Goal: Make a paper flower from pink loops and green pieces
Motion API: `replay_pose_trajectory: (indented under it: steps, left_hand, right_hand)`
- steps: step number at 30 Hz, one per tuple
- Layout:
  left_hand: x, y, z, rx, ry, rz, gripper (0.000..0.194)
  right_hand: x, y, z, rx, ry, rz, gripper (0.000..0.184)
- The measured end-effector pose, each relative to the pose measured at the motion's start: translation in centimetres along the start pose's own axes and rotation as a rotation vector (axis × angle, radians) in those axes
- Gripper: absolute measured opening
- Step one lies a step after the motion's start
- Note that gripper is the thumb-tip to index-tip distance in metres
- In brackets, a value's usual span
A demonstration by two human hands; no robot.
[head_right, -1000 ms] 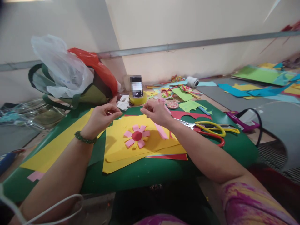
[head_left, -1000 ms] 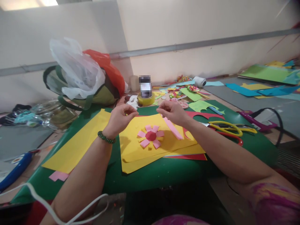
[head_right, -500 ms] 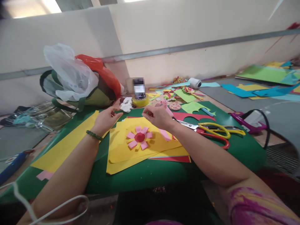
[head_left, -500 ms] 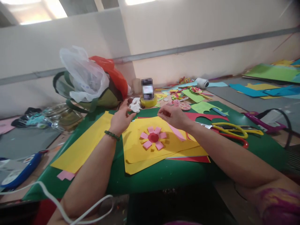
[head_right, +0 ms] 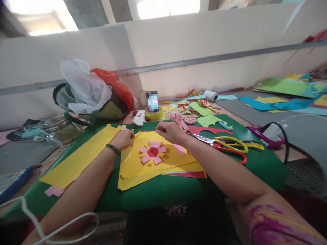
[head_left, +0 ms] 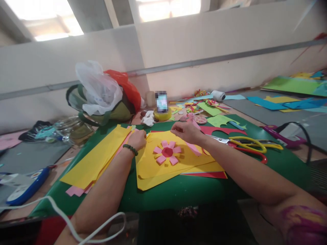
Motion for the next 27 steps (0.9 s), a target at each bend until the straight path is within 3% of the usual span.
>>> replay_pose_trajectory:
  steps: [5,7,10,12,14,20,25,27]
  left_hand:
    - [0.3,-0.7,-1.9,-0.120,0.090,-0.046,0.023]
    - [0.3,-0.2,-2.7,-0.281,0.139,-0.032,0.020]
    - [-0.2,1.1,-2.9,-0.945,0.150,-0.007,0.022]
    - [-0.8,2.4,-2.2,-1.380,0.073,-0.030,0.029]
    - [-1.5,3.9,-1.4,-1.589,-0.027,-0.060,0.033]
    - [-2.9,6.6,-1.0,-1.727,-0.185,-0.039,0.031]
    - [-3.0,7.0,-1.0,-1.680,-0.203,-0.016,0.032]
    - [-2.7,6.7,-0.9,-1.624,-0.189,-0.004,0.033]
  right_hand:
    - [0.2,0.4,0.0,0.014,0.046,-0.022,0.015]
    - [0.2,0.4,0.2,0.052,0.071,-0.046,0.016]
    - [0.2,0.1,0.5,0.129,0.136,-0.081,0.016]
    - [-0.1,-0.7,0.4,0.149,0.201,-0.139,0.013]
    - [-0.6,-1.9,0.0,0.129,0.260,-0.244,0.020]
    - [-1.8,-4.4,-0.2,0.025,0.273,-0.484,0.012]
    - [-1.8,-4.6,0.0,-0.012,0.266,-0.536,0.017]
    - [-1.3,-4.0,-0.5,-0.064,0.243,-0.470,0.020]
Point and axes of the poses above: each hand's wrist, its own x-axis towards the middle knuckle, its own z-axis out of the palm, y = z × x, the point moved 7 cm from there along x, towards the middle knuckle, and after that the axes turned 1 degree about z, right-handed, at the moved point
